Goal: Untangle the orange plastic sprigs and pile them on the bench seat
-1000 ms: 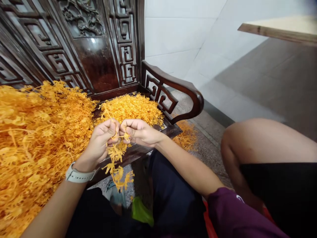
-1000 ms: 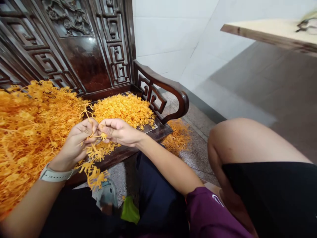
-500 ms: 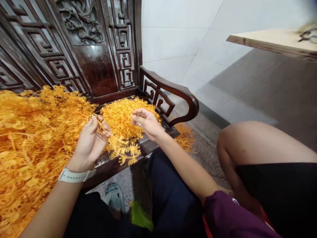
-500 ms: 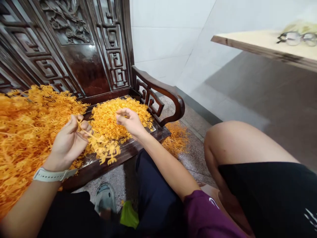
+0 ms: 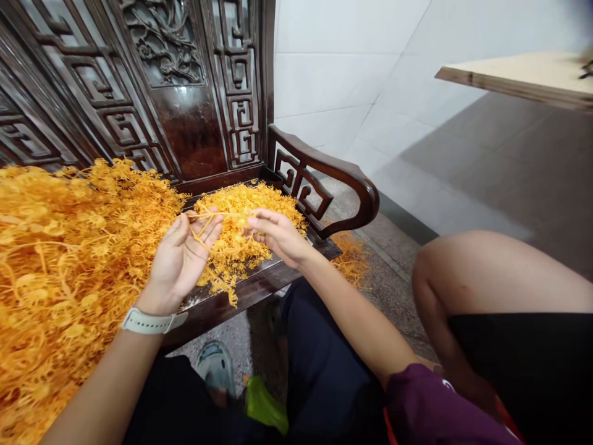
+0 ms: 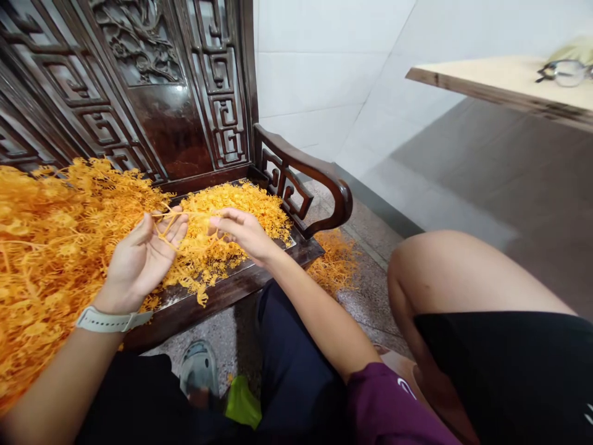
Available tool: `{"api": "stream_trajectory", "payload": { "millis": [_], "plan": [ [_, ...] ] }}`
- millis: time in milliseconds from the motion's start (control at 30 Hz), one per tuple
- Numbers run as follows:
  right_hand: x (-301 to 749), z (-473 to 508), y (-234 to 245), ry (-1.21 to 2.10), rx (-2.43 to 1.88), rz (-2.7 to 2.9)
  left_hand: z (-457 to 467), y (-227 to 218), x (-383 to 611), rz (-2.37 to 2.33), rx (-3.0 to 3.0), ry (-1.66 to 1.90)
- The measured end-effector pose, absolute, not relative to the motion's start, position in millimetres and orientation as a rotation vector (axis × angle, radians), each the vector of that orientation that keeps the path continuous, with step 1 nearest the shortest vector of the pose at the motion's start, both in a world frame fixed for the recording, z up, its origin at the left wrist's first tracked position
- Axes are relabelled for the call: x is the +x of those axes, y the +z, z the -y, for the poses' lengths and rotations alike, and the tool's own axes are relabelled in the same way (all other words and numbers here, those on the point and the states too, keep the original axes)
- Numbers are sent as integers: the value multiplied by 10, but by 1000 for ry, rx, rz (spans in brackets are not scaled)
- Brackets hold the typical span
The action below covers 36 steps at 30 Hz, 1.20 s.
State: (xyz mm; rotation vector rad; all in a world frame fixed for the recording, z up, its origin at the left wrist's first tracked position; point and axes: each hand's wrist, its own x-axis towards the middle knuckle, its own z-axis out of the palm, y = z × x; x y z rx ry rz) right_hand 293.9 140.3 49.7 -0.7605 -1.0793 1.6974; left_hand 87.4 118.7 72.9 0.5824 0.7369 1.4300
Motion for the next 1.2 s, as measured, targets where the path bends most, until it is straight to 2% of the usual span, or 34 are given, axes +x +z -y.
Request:
{"api": "stream_trajectory", "payload": {
  "millis": [100,300,533,700,867,1200],
  "plan": [
    [2908,-1399,490,1665,-751,1035,-1161,728,889,-732,636,1411],
    [2928,-1399,500,1802,-670,1061,-1101,626,993,-868,801,1325],
    [2948,-1415,481,1754,-649,1023,-1063,645,1052,-987,874,1306],
    [2984,-1433,456,1698,-683,1125,-1113,717,920,-879,788,1380],
    [2937,-1424,415,1459,-816,1275,-1144,721,867,-929,758,1385],
    [2938,-1407,408,1404,-816,1088,-1160,719,832,-875,713,1408]
  ]
}}
